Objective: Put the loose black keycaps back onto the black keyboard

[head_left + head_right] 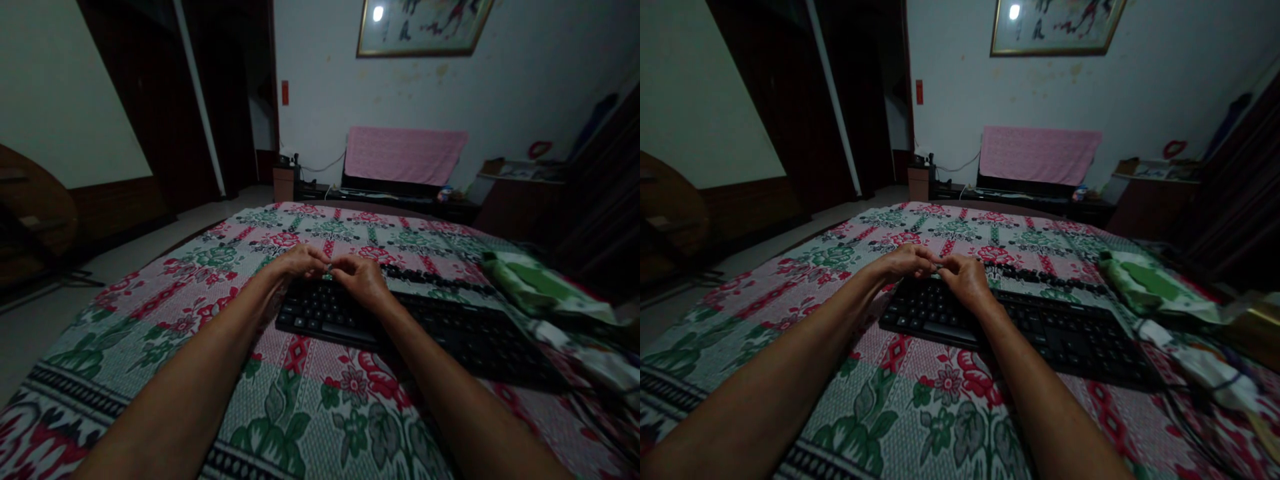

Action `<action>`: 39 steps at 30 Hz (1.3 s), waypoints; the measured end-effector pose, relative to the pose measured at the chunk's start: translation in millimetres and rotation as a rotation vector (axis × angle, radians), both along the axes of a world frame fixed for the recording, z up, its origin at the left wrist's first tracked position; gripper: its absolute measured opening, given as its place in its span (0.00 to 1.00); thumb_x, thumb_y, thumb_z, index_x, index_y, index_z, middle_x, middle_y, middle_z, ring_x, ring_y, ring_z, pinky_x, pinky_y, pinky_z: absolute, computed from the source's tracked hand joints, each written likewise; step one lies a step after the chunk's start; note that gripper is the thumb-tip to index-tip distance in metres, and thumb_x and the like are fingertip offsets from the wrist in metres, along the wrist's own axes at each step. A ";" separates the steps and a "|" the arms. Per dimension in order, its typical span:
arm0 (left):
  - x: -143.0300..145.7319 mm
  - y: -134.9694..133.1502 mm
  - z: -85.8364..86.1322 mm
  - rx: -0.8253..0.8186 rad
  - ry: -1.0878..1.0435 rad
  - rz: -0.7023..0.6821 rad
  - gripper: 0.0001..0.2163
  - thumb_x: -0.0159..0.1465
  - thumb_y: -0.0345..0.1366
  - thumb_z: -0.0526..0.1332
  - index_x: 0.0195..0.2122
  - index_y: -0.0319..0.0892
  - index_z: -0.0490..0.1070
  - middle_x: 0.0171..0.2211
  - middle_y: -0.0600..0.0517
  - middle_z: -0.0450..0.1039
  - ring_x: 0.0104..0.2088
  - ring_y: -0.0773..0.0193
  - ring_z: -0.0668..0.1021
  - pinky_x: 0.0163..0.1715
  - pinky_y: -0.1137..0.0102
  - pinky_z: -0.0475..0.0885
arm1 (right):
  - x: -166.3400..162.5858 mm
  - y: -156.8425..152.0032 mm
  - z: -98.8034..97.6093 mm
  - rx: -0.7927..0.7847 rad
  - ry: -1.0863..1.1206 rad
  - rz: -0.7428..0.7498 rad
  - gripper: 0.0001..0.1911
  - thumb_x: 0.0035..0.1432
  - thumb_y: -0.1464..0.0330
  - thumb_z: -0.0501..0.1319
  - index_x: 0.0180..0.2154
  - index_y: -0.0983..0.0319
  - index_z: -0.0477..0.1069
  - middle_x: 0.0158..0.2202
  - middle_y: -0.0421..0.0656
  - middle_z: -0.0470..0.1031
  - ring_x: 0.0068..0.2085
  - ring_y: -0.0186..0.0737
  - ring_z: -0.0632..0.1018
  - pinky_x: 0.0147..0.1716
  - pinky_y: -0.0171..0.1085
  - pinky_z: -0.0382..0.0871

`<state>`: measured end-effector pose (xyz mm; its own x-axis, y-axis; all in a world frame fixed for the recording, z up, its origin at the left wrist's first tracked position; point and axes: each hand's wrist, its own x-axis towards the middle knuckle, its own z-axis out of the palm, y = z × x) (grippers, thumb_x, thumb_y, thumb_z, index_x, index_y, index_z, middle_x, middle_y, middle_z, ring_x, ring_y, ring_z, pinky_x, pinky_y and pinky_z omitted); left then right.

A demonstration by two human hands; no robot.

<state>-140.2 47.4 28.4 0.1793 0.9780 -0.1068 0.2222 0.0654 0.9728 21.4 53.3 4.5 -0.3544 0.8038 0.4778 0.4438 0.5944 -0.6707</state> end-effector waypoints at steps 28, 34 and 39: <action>-20.9 10.8 -15.2 0.193 0.535 -0.104 0.11 0.44 0.35 0.59 0.28 0.37 0.74 0.22 0.55 0.71 0.24 0.71 0.69 0.24 0.78 0.61 | -13.5 16.5 -1.2 -0.169 -0.407 -0.042 0.07 0.39 0.66 0.61 0.25 0.60 0.75 0.23 0.38 0.75 0.26 0.34 0.73 0.23 0.29 0.61; -19.9 8.0 -19.6 0.088 0.379 -0.129 0.09 0.44 0.35 0.59 0.25 0.37 0.73 0.19 0.56 0.69 0.21 0.73 0.67 0.21 0.79 0.61 | -13.7 15.7 1.6 -0.217 -0.401 -0.029 0.07 0.38 0.67 0.61 0.25 0.61 0.75 0.22 0.38 0.75 0.25 0.32 0.72 0.21 0.28 0.60; -11.9 -0.6 -15.7 -0.015 0.348 -0.020 0.09 0.44 0.34 0.59 0.25 0.37 0.73 0.16 0.57 0.67 0.18 0.72 0.66 0.17 0.78 0.60 | -10.7 16.3 2.5 -0.253 -0.371 0.020 0.09 0.41 0.66 0.60 0.26 0.63 0.75 0.22 0.39 0.75 0.23 0.31 0.71 0.21 0.28 0.60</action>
